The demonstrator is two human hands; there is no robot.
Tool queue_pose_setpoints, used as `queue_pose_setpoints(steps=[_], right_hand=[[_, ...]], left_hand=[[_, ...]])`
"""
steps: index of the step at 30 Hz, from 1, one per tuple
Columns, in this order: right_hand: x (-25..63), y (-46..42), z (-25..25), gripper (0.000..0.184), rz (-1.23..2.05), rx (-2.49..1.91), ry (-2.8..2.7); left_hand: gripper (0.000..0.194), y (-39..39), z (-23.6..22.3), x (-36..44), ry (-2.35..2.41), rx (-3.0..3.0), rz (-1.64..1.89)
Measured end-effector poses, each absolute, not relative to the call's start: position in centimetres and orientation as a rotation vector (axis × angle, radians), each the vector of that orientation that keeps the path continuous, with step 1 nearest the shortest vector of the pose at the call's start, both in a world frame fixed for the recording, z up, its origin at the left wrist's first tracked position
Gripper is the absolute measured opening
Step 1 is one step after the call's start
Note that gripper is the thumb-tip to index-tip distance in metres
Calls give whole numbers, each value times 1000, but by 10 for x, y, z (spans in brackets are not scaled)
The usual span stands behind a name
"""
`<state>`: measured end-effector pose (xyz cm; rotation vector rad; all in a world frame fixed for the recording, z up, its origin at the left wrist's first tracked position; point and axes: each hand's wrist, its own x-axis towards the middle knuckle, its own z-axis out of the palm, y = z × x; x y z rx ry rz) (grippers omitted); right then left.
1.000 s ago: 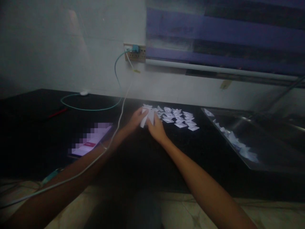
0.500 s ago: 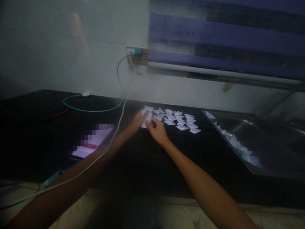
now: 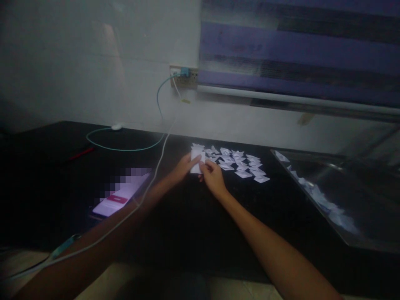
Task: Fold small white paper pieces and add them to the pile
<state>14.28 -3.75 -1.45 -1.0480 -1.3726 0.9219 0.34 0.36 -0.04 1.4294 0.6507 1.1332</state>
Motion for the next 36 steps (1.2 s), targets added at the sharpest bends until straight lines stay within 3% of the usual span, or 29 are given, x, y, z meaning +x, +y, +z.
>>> queue_pose_setpoints(steps=[36], right_hand=[[146,-34,-23,45,931,-1038,-1430]], left_hand=[[48,18,-13,-1,661,1648,1298]])
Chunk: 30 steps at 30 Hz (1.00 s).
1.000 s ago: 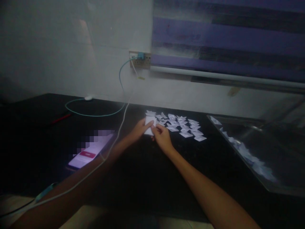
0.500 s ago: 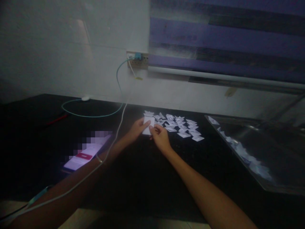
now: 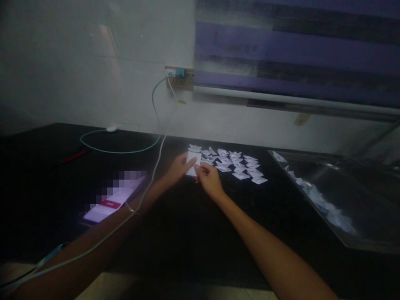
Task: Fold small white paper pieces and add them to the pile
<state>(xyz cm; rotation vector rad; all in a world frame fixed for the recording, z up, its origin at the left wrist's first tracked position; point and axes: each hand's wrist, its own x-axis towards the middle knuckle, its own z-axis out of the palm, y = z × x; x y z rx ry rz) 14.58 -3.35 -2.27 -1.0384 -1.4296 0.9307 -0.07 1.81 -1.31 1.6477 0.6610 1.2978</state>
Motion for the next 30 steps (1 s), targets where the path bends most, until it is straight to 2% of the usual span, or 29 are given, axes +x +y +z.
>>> queue_pose_setpoints(steps=[19,30], right_hand=[[145,-37,-17,44,842,-1048,-1476],[153,-33,-14,48,747,-1123,-1395]], left_hand=[[46,18,-11,0,672,1668,1291],[41,9,-7,-5,671,1579,939]])
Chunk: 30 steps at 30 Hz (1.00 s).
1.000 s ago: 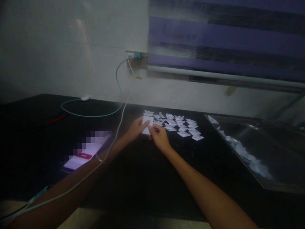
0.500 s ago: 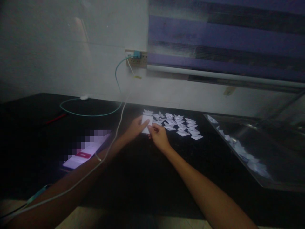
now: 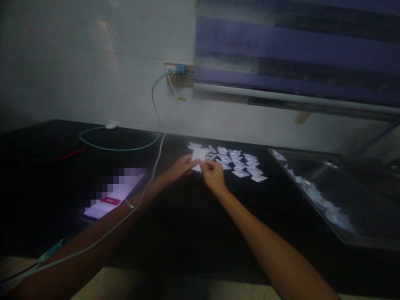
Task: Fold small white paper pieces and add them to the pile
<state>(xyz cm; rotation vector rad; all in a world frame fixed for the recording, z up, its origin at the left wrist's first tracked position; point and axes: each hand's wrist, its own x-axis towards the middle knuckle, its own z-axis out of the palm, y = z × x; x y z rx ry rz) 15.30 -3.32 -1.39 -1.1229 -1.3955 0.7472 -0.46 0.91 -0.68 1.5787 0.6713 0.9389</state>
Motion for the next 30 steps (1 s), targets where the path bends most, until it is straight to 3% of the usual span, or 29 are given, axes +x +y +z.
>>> queue_pose_setpoints(steps=[8,20,30], right_hand=[[158,-29,-14,46,732,-1157,-1355],[163,-22,-19,42,945,-1083,-1420],[169,-21,-15,48,1017,-1088,-1558]], left_hand=[[35,11,-6,-9,605,1671,843],[55,14,-9,-8,583,1646,976],[53,16,-9,-11,628,1618,1024]])
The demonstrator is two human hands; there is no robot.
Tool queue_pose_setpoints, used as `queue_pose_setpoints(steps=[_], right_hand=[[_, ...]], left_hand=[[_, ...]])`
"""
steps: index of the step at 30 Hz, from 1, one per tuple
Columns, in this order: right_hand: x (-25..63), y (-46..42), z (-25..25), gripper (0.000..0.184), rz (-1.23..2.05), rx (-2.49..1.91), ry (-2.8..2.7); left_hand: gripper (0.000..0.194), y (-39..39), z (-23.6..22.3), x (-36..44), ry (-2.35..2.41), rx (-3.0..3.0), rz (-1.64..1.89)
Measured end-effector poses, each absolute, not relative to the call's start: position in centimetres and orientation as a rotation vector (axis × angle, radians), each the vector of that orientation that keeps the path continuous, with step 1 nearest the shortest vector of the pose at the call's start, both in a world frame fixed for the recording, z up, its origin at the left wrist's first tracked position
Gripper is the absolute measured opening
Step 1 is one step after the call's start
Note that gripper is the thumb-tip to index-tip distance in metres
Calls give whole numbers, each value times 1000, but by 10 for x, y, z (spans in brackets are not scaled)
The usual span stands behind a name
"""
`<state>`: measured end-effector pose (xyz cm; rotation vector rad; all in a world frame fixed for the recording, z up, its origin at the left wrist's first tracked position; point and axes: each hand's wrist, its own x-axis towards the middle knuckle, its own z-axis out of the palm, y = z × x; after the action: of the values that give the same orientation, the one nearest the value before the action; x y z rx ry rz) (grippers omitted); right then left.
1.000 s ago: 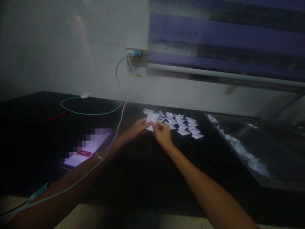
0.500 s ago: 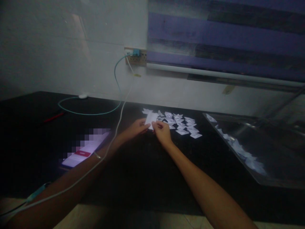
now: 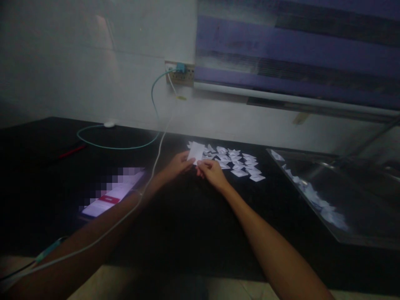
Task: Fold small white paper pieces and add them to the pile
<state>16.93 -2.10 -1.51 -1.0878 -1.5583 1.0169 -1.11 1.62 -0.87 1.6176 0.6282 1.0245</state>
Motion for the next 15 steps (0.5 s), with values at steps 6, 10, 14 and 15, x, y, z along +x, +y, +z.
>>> queue_pose_setpoints(steps=[6,10,14,15], right_hand=[[168,-22,-15,49,1038,-1073,-1561],[166,-23,-15,52,1033,-1069,-1596],[166,-22,-15,54,1005,-1061,-1578],[167,-21,-16,53,1004,-1060,-1561]], left_hand=[[50,18,-11,-10,618,1614,1017],[50,18,-12,-9,586,1636,1009],[49,15,-12,-8,570,1628,1012],[48,15,-11,-8,577,1633,1002]])
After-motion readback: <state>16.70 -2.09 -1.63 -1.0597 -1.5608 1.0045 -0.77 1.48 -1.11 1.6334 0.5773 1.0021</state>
